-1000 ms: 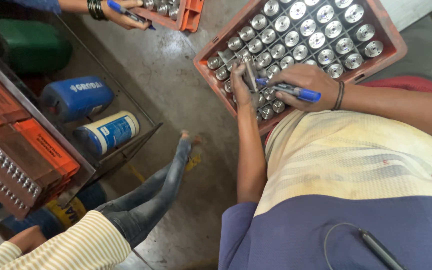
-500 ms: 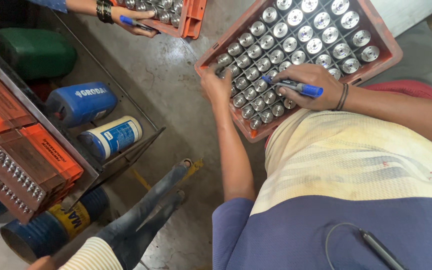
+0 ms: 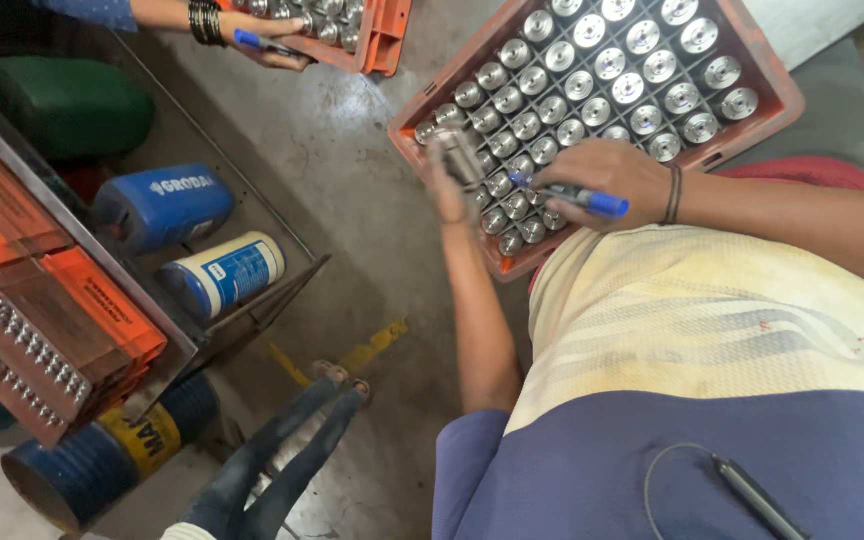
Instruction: The person stands at a rack of orange trays filled with machined metal parts and marks each part with a blue marker, picking parts one at a time from the tray, marking them, and placing them back into the tray compartments.
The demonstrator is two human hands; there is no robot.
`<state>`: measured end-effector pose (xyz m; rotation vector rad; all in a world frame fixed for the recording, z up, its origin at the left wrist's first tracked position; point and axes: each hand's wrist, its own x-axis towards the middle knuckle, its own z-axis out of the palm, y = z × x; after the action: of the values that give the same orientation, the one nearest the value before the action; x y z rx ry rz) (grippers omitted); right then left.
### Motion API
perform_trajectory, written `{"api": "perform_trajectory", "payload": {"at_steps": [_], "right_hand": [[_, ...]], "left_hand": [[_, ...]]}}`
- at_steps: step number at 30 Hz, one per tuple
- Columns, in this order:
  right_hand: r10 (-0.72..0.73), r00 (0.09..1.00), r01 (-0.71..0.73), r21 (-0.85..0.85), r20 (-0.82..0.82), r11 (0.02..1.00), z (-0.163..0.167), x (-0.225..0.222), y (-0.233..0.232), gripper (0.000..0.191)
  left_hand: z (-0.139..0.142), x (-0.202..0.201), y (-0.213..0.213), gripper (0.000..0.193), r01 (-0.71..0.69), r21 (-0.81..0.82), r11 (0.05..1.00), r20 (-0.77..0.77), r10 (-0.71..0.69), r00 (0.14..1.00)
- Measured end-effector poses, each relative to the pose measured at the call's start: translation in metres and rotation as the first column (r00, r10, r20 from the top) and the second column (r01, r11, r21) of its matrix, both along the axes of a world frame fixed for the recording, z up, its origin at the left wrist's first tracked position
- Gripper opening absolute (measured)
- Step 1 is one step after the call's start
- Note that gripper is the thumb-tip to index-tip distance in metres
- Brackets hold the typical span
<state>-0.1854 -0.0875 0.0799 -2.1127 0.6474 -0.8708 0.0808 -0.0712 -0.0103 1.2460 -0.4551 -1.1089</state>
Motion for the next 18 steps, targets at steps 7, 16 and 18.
{"api": "perform_trajectory", "payload": {"at_steps": [7,16,18], "right_hand": [[0.009,1.000,-0.010,0.040,0.015,0.999,0.000,0.009,-0.005,0.025],[0.031,1.000,-0.030,0.107,-0.004,0.994,0.004,-0.002,-0.005,0.027],[-0.043,0.999,0.044,0.193,-0.007,0.980,0.007,-0.001,-0.007,0.025]], "left_hand": [[-0.022,-0.043,0.002,0.048,0.055,0.099,0.994,-0.095,-0.045,0.994],[-0.027,-0.055,-0.003,0.037,0.099,0.179,0.979,-0.214,-0.060,0.975],[-0.028,-0.054,-0.006,0.040,0.049,0.222,0.974,-0.232,0.004,0.973]]}}
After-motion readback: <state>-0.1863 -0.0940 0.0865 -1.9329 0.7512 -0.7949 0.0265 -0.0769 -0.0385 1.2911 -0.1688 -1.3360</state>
